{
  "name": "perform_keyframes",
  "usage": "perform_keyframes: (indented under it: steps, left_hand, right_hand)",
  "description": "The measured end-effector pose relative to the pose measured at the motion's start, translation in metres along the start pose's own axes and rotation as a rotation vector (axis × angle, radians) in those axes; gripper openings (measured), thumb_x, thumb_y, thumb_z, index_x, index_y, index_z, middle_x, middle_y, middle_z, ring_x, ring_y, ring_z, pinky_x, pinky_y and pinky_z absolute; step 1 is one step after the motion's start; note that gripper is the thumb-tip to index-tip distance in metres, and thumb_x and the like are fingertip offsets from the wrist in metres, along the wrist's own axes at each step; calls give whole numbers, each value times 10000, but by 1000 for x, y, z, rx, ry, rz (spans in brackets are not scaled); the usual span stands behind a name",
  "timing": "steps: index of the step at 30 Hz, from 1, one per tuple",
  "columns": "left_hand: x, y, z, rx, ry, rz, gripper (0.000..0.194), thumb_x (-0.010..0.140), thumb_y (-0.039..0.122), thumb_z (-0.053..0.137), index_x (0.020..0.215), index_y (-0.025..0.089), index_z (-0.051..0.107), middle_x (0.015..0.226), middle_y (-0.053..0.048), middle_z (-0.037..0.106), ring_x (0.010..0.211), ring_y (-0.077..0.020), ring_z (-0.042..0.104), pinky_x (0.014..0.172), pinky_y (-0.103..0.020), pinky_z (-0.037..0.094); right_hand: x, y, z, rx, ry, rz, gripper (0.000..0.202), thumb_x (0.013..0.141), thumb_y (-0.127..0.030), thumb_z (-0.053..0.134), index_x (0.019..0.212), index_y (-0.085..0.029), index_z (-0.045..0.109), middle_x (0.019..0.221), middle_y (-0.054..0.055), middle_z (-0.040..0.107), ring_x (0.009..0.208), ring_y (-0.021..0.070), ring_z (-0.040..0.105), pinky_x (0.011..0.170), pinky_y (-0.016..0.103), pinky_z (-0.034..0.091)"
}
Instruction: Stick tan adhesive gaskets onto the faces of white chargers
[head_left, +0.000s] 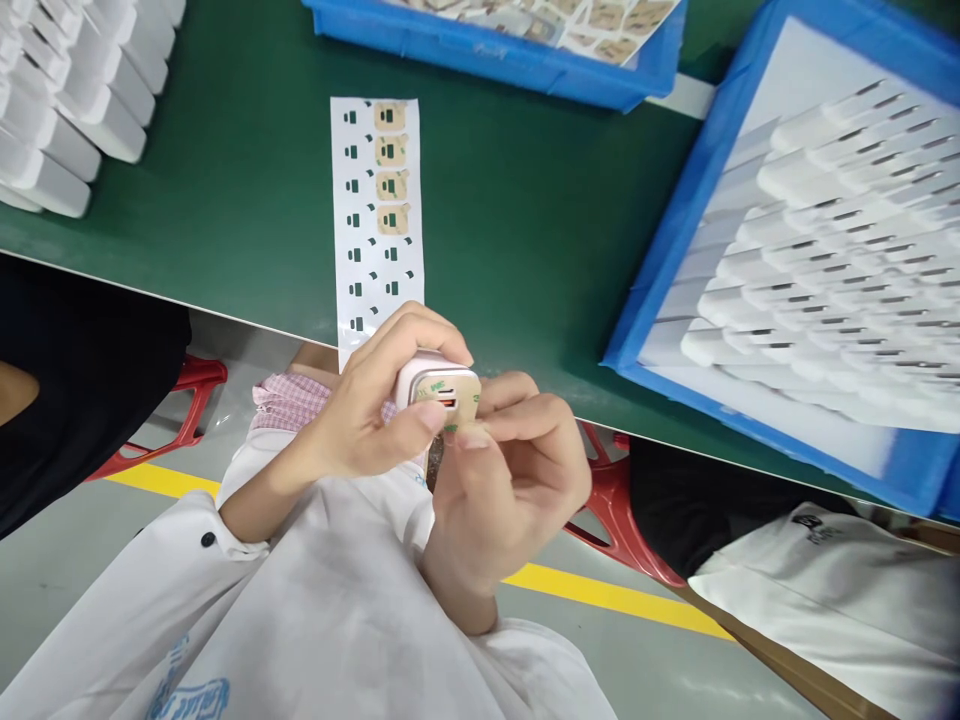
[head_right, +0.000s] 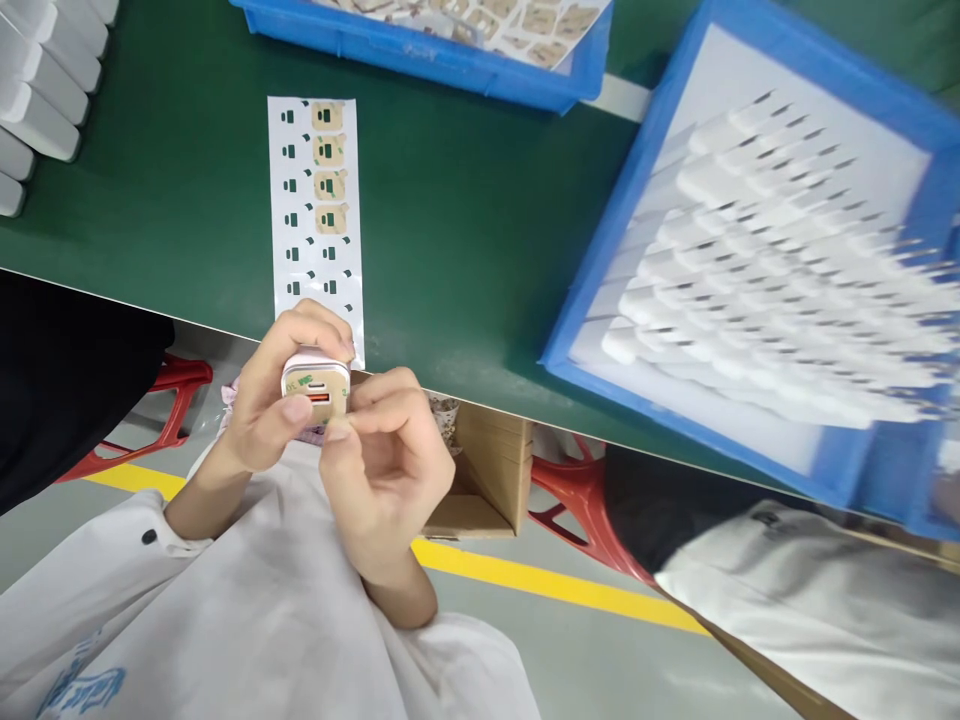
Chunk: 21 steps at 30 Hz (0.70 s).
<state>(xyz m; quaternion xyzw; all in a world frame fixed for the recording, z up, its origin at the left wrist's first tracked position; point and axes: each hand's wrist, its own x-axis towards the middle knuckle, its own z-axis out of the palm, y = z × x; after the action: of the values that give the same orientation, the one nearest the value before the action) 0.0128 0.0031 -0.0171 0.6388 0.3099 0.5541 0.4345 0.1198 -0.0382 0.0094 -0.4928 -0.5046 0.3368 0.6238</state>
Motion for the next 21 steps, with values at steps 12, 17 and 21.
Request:
perform_keyframes:
  steps: [12, 17, 21]
  left_hand:
    - [-8, -19, 14, -18, 108, -141, 440, 1049, 565, 292, 975, 227, 564, 931, -46, 594, 845, -206, 555, 744, -356, 477]
    - [-8, -16, 12, 39, 175, -175, 648, 1025, 687, 119, 911, 231, 565, 897, -62, 593, 831, -225, 534, 749, -387, 457]
    - [-9, -19, 11, -25, 185, -180, 700, 1021, 689, 44, 882, 235, 558, 853, -46, 565, 774, -213, 529, 716, -378, 451]
  right_hand:
    - [9, 17, -16, -400, -341, 201, 351, 973, -517, 580, 827, -255, 398, 649, -88, 440, 530, 100, 386, 516, 249, 316]
    - [11, 21, -16, -285, -447, 237, 360, 1041, -540, 430, 829, -254, 381, 686, -67, 452, 589, 116, 400, 576, 261, 317]
    - [11, 27, -15, -148, -440, 287, 391, 1067, -543, 322, 814, -251, 385, 676, -67, 397, 583, 118, 370, 579, 263, 311]
